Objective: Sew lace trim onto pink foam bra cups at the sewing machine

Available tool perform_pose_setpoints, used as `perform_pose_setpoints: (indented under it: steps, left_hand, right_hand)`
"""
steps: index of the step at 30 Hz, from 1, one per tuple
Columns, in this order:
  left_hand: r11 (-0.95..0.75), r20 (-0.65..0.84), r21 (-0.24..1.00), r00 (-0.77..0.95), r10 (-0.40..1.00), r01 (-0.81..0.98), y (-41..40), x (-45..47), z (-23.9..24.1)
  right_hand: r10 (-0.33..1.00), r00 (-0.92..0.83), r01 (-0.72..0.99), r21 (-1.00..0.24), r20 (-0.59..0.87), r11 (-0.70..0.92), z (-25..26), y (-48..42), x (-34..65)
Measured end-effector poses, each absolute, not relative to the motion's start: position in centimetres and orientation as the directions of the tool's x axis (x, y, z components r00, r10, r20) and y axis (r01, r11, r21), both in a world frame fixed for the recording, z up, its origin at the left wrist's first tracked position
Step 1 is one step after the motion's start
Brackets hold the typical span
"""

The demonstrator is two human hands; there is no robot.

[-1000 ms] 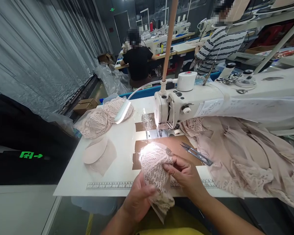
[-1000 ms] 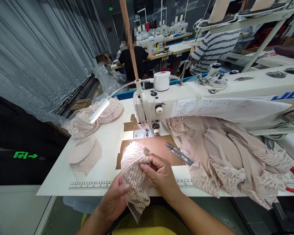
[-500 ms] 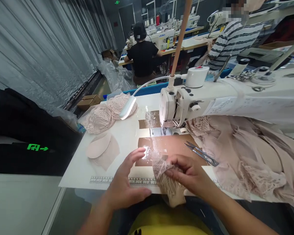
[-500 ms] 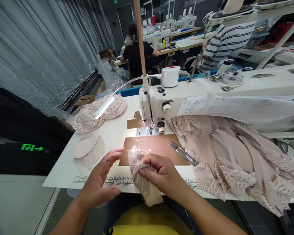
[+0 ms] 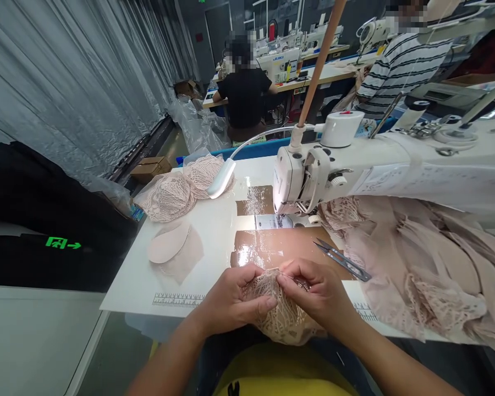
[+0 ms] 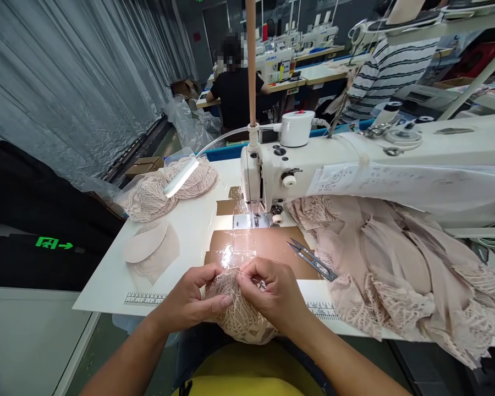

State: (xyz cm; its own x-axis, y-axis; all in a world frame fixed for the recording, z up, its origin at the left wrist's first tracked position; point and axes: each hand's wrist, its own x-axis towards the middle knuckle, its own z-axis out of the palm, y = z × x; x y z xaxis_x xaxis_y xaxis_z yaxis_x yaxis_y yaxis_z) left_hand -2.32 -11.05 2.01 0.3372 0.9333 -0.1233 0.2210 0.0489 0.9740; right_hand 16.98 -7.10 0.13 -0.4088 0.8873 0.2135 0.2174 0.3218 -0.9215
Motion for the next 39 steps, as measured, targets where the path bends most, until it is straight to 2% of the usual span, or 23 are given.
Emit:
perform_pose_setpoints:
  steps: [11,15,23,27,30,32,34,37,39]
  left_hand:
    - [0.036,-0.09,0.988,0.375,0.923,0.148,-9.5,-2.0,1.7]
    - [0.056,-0.112,0.987,0.387,0.915,0.152,-9.1,-1.9,1.3]
    - [-0.055,-0.024,0.983,0.414,0.91,0.177,-8.5,-1.8,1.4]
    - [-0.078,0.023,0.989,0.392,0.92,0.123,-8.3,-1.2,0.9]
    - [-0.002,0.002,1.0,0.311,0.951,-0.001,-8.7,0.1,-0.1]
    - [0.125,-0.08,0.978,0.252,0.964,-0.167,-9.1,1.0,-0.6]
    - [0.248,-0.19,0.911,0.198,0.962,-0.33,-9.3,1.0,-0.6]
    - [0.263,-0.283,0.88,0.008,0.959,-0.396,-9.1,-1.4,0.9]
    - [0.173,-0.236,0.944,-0.207,0.949,-0.282,-8.6,-4.3,2.6]
  right_hand:
    - [0.923,-0.34,0.327,-0.898,0.179,0.294,-0.5,-6.8,17.3]
    - [0.926,-0.344,0.305,-0.914,0.156,0.267,-0.7,-6.9,17.6]
    - [0.932,-0.354,0.216,-0.962,0.082,0.167,-1.1,-6.4,17.7]
    - [0.935,-0.356,0.125,-0.99,0.009,0.057,-1.4,-6.2,17.9]
    - [0.904,-0.416,-0.048,-0.99,-0.1,-0.131,-1.7,-6.2,17.7]
    - [0.846,-0.501,-0.165,-0.939,-0.185,-0.303,-1.8,-6.0,17.5]
    - [0.809,-0.538,-0.213,-0.891,-0.236,-0.401,-1.7,-5.6,17.6]
    - [0.849,-0.467,-0.205,-0.903,-0.248,-0.377,-1.1,-4.7,18.8]
    - [0.882,-0.408,-0.175,-0.928,-0.235,-0.328,-0.6,-4.1,20.3]
